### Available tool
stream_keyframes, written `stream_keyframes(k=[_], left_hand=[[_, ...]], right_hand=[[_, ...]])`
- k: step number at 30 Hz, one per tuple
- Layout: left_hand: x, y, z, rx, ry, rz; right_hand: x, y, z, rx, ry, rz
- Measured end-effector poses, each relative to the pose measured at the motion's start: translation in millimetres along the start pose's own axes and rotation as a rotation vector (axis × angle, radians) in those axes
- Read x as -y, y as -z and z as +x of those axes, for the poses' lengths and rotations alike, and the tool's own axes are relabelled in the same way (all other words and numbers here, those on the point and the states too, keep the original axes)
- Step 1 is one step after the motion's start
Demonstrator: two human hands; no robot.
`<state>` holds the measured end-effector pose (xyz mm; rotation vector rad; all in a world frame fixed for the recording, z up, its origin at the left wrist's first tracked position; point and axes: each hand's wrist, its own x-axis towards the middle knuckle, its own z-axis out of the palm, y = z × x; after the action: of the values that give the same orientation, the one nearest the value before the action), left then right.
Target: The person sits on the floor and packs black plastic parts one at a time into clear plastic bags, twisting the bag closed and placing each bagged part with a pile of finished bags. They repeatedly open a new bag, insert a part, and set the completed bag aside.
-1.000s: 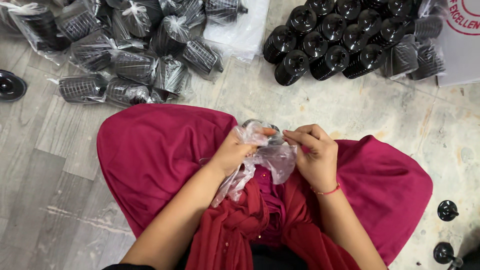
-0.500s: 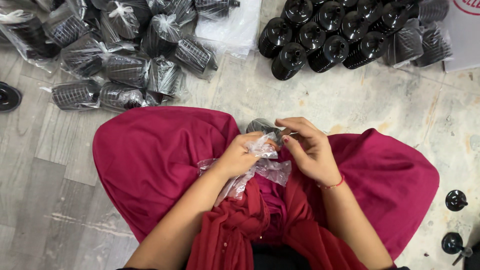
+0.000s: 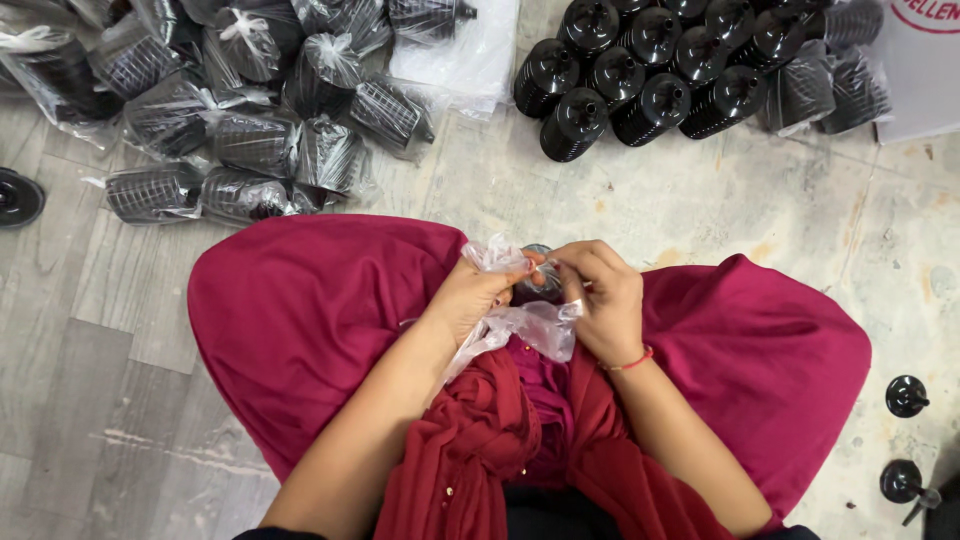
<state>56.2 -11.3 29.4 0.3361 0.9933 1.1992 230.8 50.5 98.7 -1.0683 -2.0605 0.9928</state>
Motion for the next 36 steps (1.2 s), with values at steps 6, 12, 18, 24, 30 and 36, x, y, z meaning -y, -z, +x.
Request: stream_keyframes(k=[6,12,18,24,30,36], left_hand=[[1.1,8.9,-0.7,-0.024,0.136,-0.226],[-3.1,12.7,-7.1,0.053,0.143,-0.211],[-4.7,7.9,-15.7,0.096,0.072,-0.139],[-8.1,5.3,-21.1,0.034,-0.099,0.04],[-25.7,-19.4,-42.3,-0.218,-1.048,1.154],[-40.3,-33.2,-49.6,-0.311,-1.194,1.386]], right_hand=[[6.0,2.4,-3.0,-0.002,0.325,-0.202],[4.2,2.8,6.7,0.247,0.059,0.285],[-15.2,-3.5,6.3,0.291,-0.067,0.352],[-23.4,-1.0,4.3,0.303,-0.054,0.345],[-15.8,-1.6,7.1,0.289,-0.069,0.291],[-13.7,-0.3,4.1,0.352,0.009,0.261]])
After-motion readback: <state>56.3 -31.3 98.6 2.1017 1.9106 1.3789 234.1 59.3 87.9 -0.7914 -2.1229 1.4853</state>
